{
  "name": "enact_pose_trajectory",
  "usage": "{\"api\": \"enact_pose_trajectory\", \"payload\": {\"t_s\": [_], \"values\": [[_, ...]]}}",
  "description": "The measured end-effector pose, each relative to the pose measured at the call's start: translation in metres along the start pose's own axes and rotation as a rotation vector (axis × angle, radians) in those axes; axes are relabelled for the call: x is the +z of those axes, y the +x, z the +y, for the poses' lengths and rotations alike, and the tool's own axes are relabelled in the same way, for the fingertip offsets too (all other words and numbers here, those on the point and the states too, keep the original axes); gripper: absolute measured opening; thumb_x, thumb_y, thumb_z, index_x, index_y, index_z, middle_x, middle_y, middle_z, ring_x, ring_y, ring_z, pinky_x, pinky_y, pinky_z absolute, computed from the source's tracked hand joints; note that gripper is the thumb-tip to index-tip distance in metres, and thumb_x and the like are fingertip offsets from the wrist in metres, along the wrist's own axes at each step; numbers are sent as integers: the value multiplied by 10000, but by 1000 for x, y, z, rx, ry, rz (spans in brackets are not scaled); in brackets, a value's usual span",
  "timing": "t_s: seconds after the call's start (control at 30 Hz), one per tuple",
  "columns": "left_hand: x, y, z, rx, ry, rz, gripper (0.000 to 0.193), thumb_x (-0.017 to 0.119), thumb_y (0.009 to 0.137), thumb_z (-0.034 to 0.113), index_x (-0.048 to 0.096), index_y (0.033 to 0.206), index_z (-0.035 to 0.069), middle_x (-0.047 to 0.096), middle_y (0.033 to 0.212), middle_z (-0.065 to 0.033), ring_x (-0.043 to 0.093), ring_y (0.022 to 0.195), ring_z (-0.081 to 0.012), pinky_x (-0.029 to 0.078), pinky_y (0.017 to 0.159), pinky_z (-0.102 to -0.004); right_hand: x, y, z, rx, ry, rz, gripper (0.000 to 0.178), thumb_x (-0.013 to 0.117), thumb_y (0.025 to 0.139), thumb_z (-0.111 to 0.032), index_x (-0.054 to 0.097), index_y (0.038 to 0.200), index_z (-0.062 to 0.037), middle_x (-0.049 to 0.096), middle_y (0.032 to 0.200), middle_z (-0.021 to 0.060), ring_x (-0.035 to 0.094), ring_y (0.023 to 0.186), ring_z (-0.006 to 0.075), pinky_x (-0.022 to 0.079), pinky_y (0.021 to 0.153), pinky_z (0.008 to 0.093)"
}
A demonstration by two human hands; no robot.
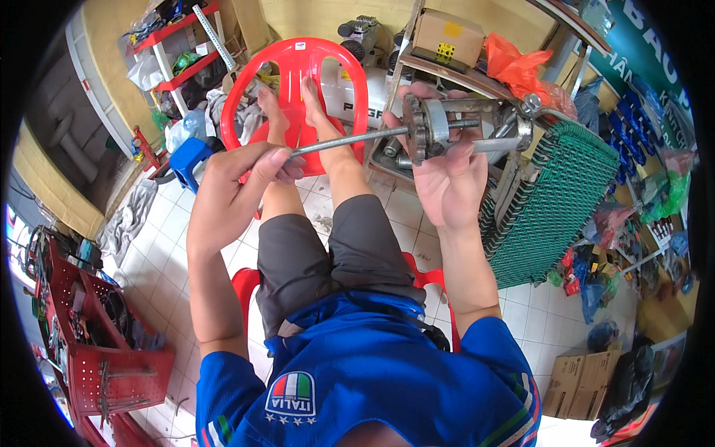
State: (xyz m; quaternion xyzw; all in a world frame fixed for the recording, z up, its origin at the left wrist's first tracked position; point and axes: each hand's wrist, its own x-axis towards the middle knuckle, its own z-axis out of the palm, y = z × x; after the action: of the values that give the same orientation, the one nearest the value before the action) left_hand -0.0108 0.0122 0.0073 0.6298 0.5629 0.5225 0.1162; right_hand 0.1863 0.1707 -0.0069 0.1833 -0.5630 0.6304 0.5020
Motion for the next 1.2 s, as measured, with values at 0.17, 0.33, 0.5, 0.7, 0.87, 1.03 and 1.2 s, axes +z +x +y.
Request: {"api": "enact_pose_trajectory", "payload": {"t_s": [0.17,0.33,0.5,0.7,0.87,1.03,1.2], "values": [[7,-1,5,319,185,235,161,684,799,68,658,926,-27,681,857,-102,645,756,-176,505,701,-280,3,0,-2,12,37,15,555,571,886,-372,376,1338,-115,391,1372,198,358,1311,343,326,1072,537],[4,-2,10,336,159,241,171,679,810,70,639,926,-50,658,915,-110,623,794,-162,494,701,-277,2,-2,-3,31,57,16,563,578,881,-375,374,1342,-124,373,1384,197,338,1322,346,312,1079,543],[-4,-4,3,36,-65,-31,135,677,794,30,649,893,-57,670,871,-120,635,762,-168,499,687,-273,2,-2,-5,4,31,7,591,586,874,-383,357,1352,-122,367,1384,197,338,1321,344,307,1081,545],[6,-5,13,136,100,140,134,681,783,33,665,900,-30,669,867,-109,635,755,-169,499,676,-276,5,-1,-7,2,24,8,618,590,866,-402,342,1357,-120,378,1378,189,350,1313,340,317,1076,540],[7,-3,18,303,167,180,153,682,805,90,665,903,-26,668,855,-108,636,741,-180,503,679,-286,5,-3,-6,29,54,9,625,591,863,-411,342,1359,-124,387,1374,185,358,1307,340,327,1070,538],[-3,-8,1,120,-141,-14,345,518,946,234,638,867,-79,665,780,-125,641,724,-173,501,680,-291,8,-3,-8,4,16,7,625,592,867,-409,338,1362,-125,387,1374,187,352,1309,343,326,1070,535],[-1,-5,15,30,-63,-17,227,577,904,155,651,878,-59,663,792,-107,637,720,-157,501,681,-273,7,-4,-7,-9,11,-2,613,585,873,-412,346,1359,-124,383,1375,190,347,1313,342,321,1074,529]]}}
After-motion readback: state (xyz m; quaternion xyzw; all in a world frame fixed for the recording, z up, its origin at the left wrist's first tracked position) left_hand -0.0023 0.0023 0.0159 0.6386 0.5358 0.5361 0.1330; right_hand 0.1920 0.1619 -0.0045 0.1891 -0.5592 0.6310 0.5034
